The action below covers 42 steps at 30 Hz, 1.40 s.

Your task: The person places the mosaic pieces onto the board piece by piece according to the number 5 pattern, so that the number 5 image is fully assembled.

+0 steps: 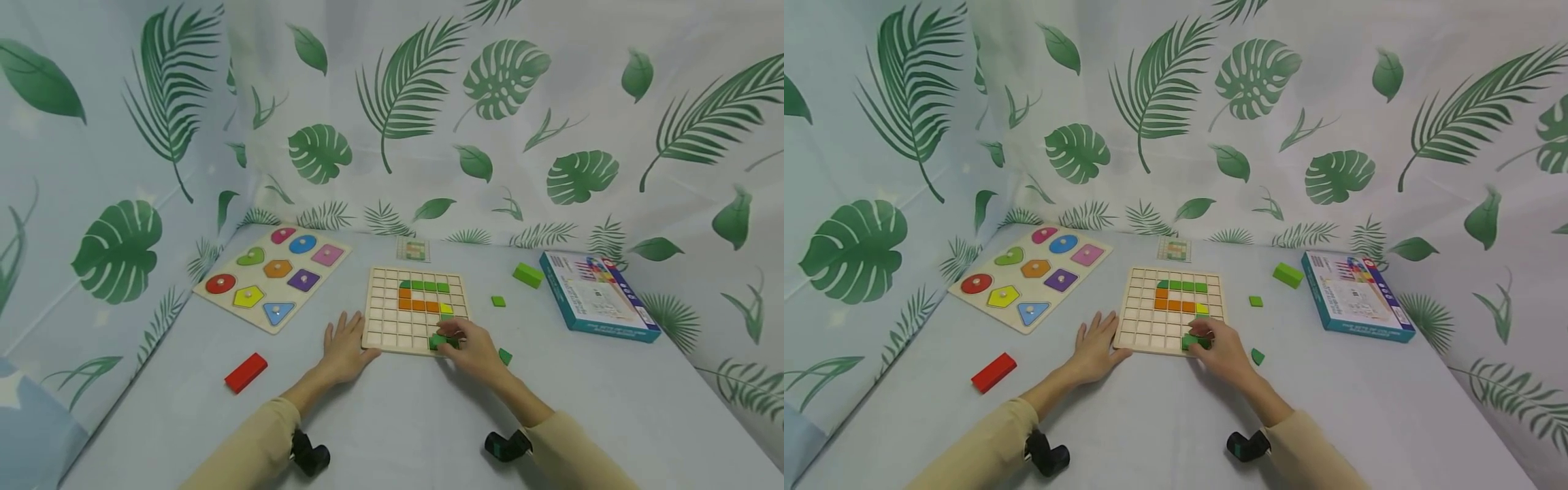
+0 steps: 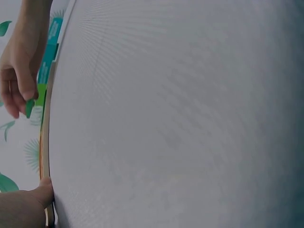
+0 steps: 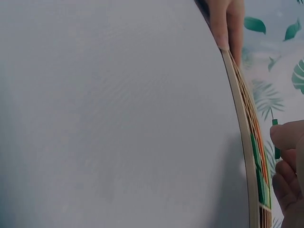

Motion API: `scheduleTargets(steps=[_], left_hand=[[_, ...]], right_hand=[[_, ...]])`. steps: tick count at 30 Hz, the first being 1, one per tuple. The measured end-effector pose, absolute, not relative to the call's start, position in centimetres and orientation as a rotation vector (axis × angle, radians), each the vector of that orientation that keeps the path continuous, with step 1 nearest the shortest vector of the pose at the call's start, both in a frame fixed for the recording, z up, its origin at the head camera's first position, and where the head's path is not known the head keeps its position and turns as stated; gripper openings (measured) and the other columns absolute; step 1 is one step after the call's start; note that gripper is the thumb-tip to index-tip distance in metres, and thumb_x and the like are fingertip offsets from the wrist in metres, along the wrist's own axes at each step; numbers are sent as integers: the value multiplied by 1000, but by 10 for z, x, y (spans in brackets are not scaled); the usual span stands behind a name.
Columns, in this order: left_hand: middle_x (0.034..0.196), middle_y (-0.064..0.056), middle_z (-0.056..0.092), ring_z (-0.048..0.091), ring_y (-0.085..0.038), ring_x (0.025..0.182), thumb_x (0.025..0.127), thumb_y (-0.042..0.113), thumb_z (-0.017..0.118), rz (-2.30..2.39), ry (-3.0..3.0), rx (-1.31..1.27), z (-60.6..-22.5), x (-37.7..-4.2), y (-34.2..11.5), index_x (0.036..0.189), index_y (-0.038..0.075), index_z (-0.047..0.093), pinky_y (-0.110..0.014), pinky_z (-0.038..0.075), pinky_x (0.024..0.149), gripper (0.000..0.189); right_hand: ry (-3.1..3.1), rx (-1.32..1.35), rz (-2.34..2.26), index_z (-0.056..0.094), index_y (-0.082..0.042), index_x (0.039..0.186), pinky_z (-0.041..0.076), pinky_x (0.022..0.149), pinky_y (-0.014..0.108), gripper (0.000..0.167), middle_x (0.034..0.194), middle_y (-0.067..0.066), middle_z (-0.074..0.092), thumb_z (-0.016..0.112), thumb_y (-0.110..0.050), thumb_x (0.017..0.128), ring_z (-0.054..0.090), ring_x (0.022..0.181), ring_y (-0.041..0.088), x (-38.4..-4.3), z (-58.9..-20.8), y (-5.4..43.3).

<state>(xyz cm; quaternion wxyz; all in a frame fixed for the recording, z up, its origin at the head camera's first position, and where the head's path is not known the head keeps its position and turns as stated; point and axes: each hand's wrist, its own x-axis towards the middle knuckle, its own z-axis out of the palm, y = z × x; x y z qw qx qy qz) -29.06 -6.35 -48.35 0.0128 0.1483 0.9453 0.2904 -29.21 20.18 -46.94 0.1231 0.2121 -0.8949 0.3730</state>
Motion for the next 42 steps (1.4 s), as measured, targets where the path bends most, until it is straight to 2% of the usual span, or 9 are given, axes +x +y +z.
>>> scheduleTargets(steps=[9,17,23,42], left_hand=[[150,-22,26,9,-41,140,92,36,60,917,2950,491,-482,-290,-61,144,-6,30,-60,2,108,73],[150,-21,26,10,-41,140,91,36,61,912,2966,482,-481,-289,-62,144,-5,30,-60,3,108,74],[150,-21,26,9,-41,140,91,37,60,912,2966,486,-483,-290,-63,144,-6,30,-59,2,108,74],[150,-22,27,10,-42,140,91,36,61,922,2966,491,-484,-290,-65,144,-6,30,-61,3,108,74]], right_hand=[[-2654,635,1030,63,-3,109,52,80,33,36,96,1,65,75,-4,76,62,90,15,-296,-469,185],[-2650,648,993,63,-4,109,51,78,38,37,93,1,65,77,-3,75,59,91,19,-299,-469,180],[-2665,672,961,64,-6,108,49,78,38,38,89,-3,66,78,-5,74,56,91,17,-302,-474,178],[-2668,661,986,63,-4,110,51,78,38,40,91,0,66,78,-1,73,62,89,18,-304,-477,172]])
